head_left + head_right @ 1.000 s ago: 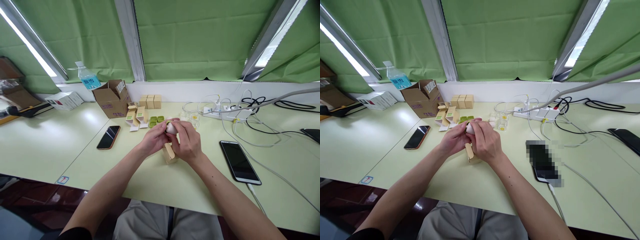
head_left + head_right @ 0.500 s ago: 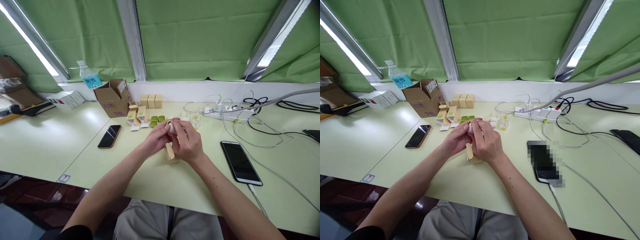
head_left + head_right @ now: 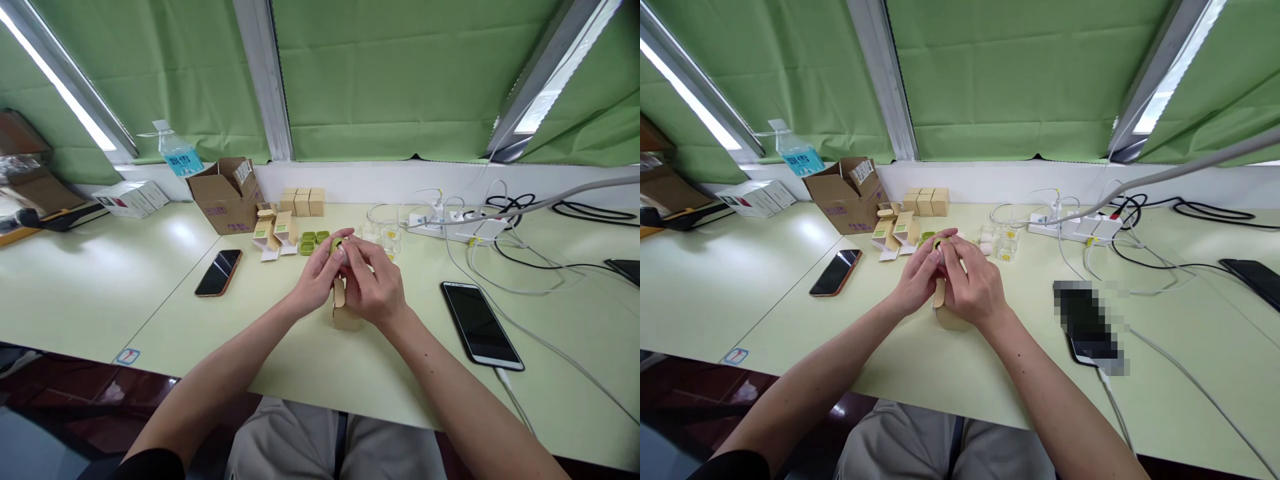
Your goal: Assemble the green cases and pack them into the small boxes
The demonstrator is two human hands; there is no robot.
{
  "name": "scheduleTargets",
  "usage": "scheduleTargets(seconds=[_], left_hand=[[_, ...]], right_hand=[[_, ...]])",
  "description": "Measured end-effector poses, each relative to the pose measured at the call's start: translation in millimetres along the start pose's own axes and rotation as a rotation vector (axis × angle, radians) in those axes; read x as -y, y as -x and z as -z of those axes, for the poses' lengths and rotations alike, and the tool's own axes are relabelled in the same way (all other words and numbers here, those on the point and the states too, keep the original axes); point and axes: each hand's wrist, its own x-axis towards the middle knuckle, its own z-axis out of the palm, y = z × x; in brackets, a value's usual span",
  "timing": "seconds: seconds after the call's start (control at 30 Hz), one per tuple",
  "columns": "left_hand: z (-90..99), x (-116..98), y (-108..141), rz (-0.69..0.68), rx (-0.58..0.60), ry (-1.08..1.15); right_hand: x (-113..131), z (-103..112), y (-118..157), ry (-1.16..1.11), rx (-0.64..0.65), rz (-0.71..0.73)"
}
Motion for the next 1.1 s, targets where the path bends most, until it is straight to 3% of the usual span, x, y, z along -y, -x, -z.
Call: scheduleTargets(seconds=[0.2, 0.47, 0.63, 0.9, 1.1], left_hand=[[3.6, 3.1, 1.6, -0.044, 0.062, 0.038], [0.1, -0.4, 1.7, 0.013, 0.058, 0.162], [1.9, -4.0, 1.9, 0.050, 0.067, 0.219], [2.5, -0.1, 1.9, 0.051, 0.047, 0.142], [6.0, -2.7, 2.6, 0.017, 0.075, 0.158]], right_hand=[[-3.7, 1.6, 3.0, -0.002, 0.033, -0.043], [-1.3, 4.1, -3.6, -0.005, -0.014, -0.018], [-1.9, 3.2, -1.0, -0.017, 0.027, -0.042], [-2.2, 1.5, 0.1, 0.005, 0.038, 0.024], [-2.9, 4.4, 2.9, -0.029, 0.191, -0.084]])
